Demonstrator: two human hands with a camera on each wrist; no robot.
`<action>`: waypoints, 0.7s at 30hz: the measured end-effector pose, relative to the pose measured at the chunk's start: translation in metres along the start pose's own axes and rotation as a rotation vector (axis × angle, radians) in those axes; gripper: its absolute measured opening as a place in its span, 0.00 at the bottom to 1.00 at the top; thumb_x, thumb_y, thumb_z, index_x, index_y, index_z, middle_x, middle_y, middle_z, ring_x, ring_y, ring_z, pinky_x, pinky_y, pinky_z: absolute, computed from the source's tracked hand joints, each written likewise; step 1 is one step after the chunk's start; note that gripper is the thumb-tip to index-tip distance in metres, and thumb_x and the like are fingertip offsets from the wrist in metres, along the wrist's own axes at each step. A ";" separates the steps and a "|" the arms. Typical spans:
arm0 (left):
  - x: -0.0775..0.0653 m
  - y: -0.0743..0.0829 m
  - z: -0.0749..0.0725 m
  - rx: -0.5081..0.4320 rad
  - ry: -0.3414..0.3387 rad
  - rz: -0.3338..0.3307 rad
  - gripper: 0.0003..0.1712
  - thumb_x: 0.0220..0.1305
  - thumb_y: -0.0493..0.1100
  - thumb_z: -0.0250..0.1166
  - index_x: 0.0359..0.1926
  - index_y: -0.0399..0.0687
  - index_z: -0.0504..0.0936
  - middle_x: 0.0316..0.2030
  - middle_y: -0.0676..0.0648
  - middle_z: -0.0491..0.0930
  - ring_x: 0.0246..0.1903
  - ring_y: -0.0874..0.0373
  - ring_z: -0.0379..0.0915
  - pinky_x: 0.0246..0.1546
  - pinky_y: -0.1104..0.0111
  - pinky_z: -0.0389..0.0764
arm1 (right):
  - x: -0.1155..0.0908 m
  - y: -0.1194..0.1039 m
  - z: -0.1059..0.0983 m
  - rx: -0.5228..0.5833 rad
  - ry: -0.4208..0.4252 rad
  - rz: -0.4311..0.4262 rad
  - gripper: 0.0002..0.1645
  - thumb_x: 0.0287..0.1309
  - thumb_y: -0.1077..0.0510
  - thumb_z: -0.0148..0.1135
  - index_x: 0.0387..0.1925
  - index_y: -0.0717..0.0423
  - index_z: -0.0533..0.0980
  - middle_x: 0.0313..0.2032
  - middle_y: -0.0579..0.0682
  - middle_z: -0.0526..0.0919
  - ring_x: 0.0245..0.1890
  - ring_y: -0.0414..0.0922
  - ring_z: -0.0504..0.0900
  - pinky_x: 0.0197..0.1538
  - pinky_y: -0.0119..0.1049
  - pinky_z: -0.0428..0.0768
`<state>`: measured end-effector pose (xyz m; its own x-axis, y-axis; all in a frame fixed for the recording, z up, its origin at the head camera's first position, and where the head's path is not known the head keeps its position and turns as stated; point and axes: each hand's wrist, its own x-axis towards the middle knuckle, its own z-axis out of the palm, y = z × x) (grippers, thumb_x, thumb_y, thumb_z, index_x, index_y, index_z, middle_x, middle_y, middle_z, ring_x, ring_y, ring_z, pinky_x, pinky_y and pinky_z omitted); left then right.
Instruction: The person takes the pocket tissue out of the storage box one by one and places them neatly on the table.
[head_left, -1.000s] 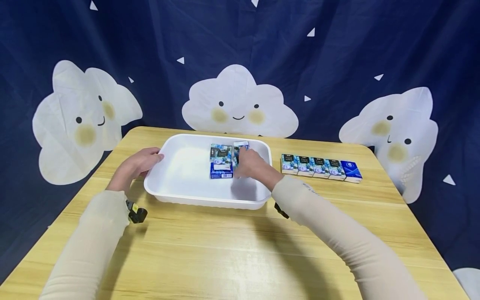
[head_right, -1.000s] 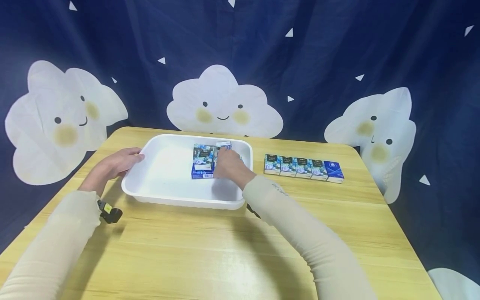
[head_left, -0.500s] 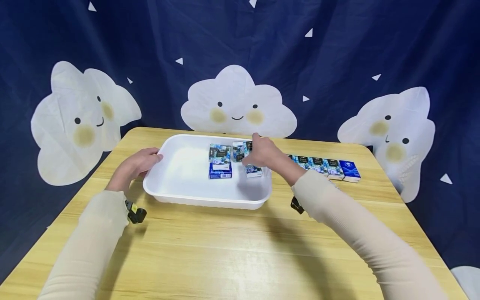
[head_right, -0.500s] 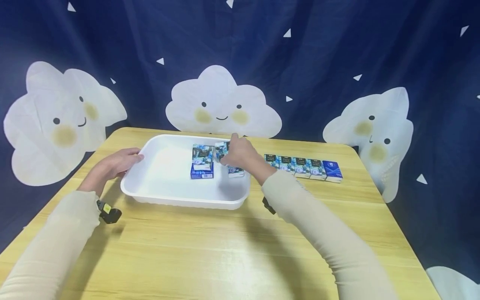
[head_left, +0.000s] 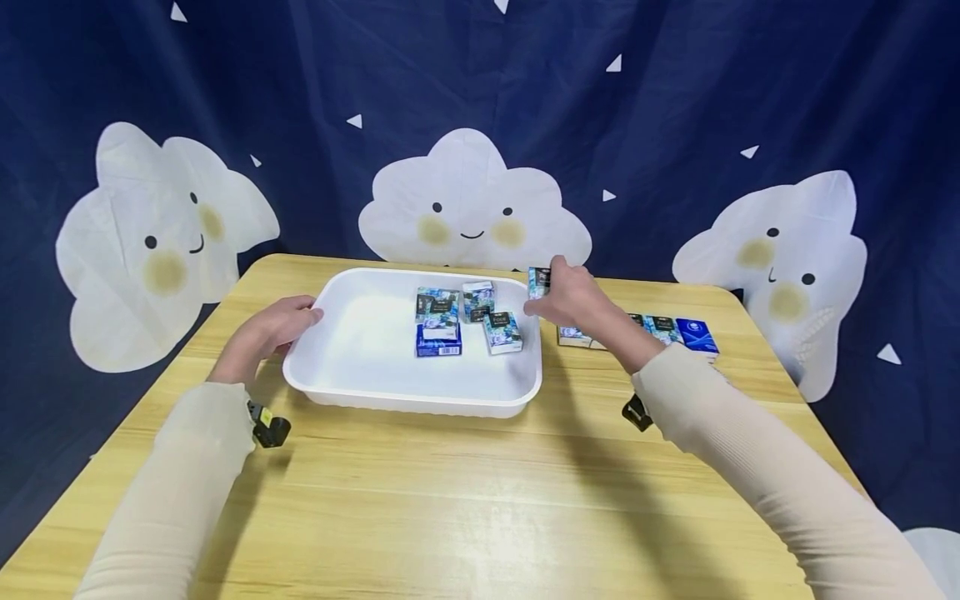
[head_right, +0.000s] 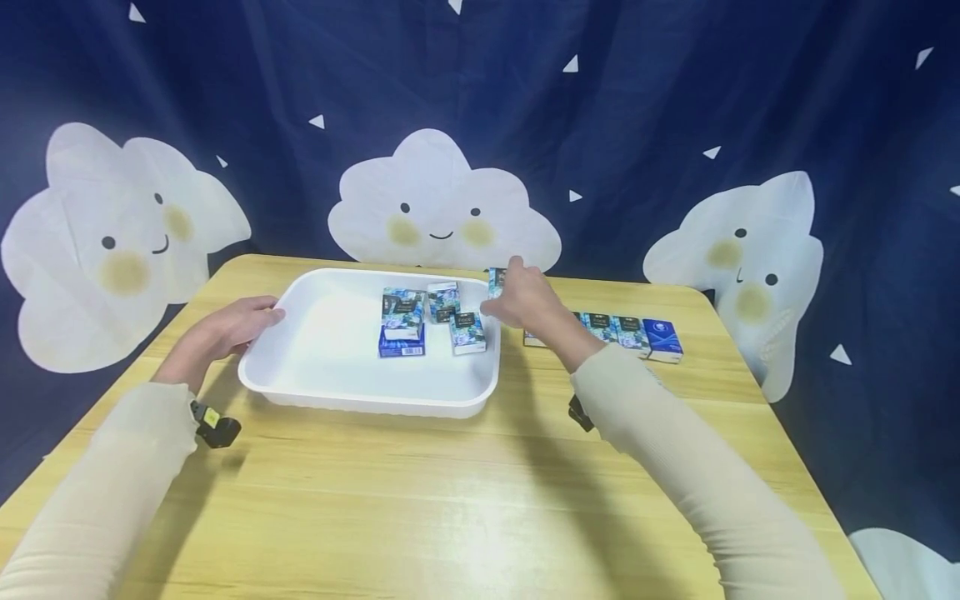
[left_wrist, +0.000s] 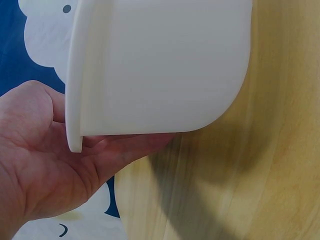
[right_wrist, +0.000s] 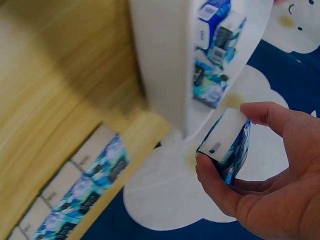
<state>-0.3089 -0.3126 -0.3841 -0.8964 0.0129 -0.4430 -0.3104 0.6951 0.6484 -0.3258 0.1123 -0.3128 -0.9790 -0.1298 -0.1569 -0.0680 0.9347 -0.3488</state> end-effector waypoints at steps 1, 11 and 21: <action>0.000 -0.001 0.000 0.000 -0.001 0.000 0.33 0.81 0.49 0.39 0.79 0.39 0.49 0.66 0.33 0.64 0.55 0.42 0.68 0.44 0.62 0.76 | 0.000 0.004 0.001 0.002 0.001 0.001 0.57 0.59 0.43 0.66 0.76 0.68 0.50 0.62 0.69 0.73 0.57 0.59 0.78 0.57 0.52 0.79; -0.001 0.001 0.000 -0.013 0.003 -0.006 0.34 0.82 0.50 0.38 0.80 0.39 0.47 0.69 0.31 0.62 0.59 0.40 0.67 0.49 0.59 0.78 | -0.007 0.035 0.015 0.014 0.007 -0.031 0.57 0.59 0.44 0.68 0.75 0.70 0.50 0.56 0.69 0.77 0.53 0.61 0.80 0.52 0.54 0.80; 0.001 0.001 0.000 -0.007 0.001 -0.004 0.33 0.82 0.49 0.38 0.79 0.39 0.48 0.69 0.32 0.62 0.59 0.41 0.67 0.47 0.61 0.77 | -0.017 0.052 0.035 -0.023 -0.024 -0.053 0.56 0.56 0.41 0.70 0.72 0.70 0.55 0.50 0.70 0.80 0.47 0.61 0.83 0.45 0.51 0.81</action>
<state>-0.3097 -0.3123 -0.3838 -0.8957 0.0094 -0.4445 -0.3159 0.6899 0.6513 -0.3057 0.1516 -0.3606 -0.9691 -0.1873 -0.1606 -0.1249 0.9337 -0.3355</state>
